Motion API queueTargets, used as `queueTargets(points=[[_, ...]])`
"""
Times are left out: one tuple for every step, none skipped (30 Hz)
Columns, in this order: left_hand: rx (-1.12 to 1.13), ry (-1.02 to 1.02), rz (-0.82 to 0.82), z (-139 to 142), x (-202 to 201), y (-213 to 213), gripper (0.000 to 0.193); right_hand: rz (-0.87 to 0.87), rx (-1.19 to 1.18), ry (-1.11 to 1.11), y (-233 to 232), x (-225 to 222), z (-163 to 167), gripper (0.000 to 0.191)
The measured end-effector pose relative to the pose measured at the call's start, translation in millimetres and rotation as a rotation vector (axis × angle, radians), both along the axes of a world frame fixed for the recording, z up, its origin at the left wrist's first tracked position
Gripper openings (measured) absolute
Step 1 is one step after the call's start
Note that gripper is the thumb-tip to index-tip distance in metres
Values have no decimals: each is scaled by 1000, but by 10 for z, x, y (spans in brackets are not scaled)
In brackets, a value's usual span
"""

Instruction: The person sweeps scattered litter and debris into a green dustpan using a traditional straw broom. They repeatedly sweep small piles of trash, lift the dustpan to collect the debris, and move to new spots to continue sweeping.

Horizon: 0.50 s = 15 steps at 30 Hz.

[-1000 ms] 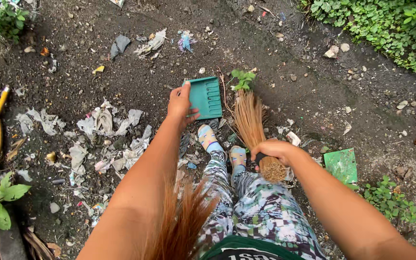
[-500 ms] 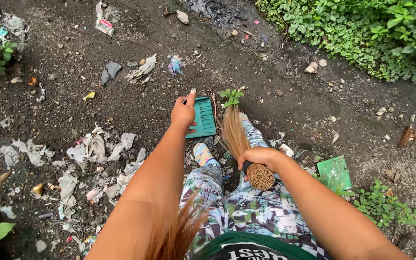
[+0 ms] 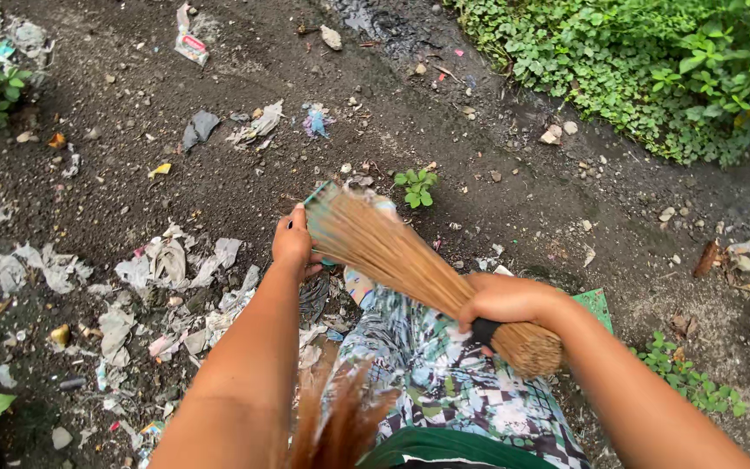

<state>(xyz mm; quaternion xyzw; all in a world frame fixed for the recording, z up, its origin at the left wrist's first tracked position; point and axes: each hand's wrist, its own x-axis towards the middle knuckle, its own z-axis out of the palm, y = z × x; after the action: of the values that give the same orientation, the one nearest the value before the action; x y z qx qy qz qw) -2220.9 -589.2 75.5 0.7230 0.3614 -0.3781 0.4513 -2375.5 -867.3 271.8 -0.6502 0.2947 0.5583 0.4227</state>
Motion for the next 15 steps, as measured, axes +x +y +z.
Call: queueTargets(points=[[10,11,-1,8,3,70,65,-89,17,9,-113,-28,82,52],[10,24,-15,14,20,114,65,-178,34,15,-255,-57,166,54],[11,37,-32,20,27,138,66,-233,-23,29,-396,-75,216,51],[13,52,-52,22,26,159,66,-291,-80,43,-519,-79,213,48],[7,43,-39,25,18,165,66,-318,-123,46,-617,-79,155,46],[-1,36,-29,22,11,156,67,-347,-166,49,-703,-82,67,45],[-8,26,-22,17,1,141,68,-380,-210,50,-771,-86,-55,43],[-13,26,-17,9,-8,110,68,-419,-150,30,-774,-51,-259,43],[-15,26,-12,-3,-7,81,69,-458,-87,9,-724,24,-514,43],[-13,26,-6,-12,-4,63,69,-489,-41,25,-630,132,-786,41],[-17,31,-7,-23,2,52,69,-519,7,44,-510,239,-1030,39],[-19,36,-9,-32,18,44,69,-492,25,117,-373,342,-1234,38],[-20,37,-11,-38,33,53,69,-464,46,187,-203,432,-1397,37],[4,32,-23,-42,48,61,69,-401,87,213,-33,479,-1487,38],[21,25,-35,-44,60,60,69,-336,122,237,124,518,-1523,41]])
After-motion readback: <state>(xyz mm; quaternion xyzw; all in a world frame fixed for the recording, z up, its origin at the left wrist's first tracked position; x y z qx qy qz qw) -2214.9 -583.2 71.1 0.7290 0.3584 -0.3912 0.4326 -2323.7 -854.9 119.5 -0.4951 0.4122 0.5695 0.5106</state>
